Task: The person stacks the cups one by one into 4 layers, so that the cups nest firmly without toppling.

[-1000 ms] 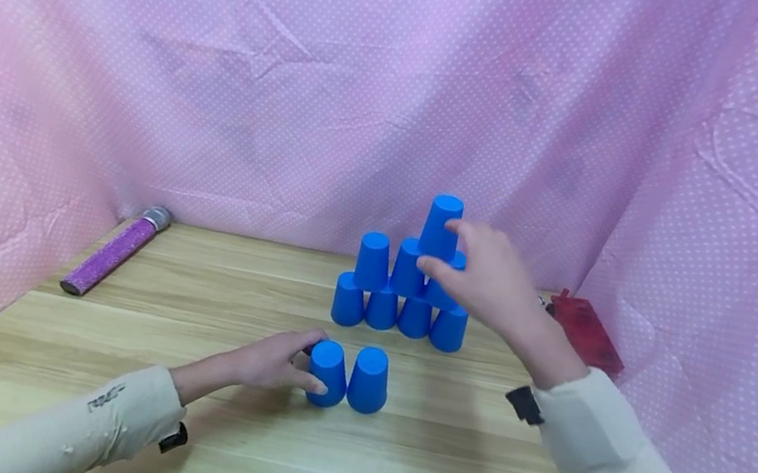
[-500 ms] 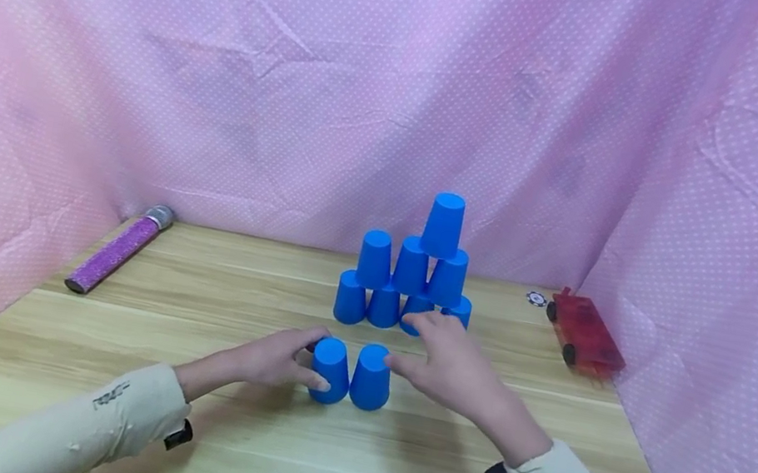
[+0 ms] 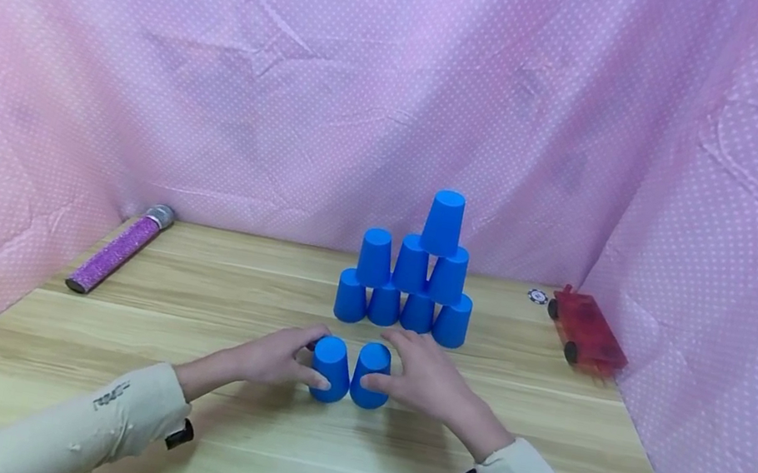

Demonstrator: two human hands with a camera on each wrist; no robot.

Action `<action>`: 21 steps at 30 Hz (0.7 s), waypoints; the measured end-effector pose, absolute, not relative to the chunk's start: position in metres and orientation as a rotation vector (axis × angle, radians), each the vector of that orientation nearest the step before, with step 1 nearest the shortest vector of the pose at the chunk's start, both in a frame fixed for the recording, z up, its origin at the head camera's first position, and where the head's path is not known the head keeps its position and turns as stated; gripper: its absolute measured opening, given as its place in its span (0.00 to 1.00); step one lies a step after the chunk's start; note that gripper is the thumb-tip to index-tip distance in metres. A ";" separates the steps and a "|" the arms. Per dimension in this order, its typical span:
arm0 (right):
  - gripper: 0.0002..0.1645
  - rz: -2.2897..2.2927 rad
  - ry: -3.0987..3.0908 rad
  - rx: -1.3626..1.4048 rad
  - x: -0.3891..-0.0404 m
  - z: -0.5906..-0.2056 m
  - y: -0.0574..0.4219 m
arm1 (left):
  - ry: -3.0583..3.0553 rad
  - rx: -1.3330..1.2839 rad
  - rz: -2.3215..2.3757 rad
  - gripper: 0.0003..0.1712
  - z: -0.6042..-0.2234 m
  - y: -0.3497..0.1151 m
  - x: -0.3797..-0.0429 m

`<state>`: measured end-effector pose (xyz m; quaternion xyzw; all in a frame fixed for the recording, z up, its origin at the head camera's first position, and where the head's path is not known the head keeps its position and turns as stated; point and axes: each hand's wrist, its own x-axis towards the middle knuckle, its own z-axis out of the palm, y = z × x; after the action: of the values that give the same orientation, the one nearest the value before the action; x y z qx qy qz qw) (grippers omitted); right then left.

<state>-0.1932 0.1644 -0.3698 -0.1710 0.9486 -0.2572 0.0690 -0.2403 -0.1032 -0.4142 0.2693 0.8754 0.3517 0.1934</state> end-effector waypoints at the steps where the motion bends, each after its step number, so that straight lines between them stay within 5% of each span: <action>1: 0.47 -0.785 2.849 -0.507 -0.194 -0.371 0.164 | 2.456 0.758 0.985 0.28 -0.415 -0.103 -0.241; 21: 0.42 -0.858 2.826 -0.473 -0.202 -0.381 0.161 | 2.469 0.751 0.974 0.30 -0.417 -0.102 -0.241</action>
<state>-0.2024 0.1611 -0.3806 -0.1577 0.9421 -0.2861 0.0752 -0.2414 -0.1019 -0.4170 0.2673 0.8787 0.3467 0.1901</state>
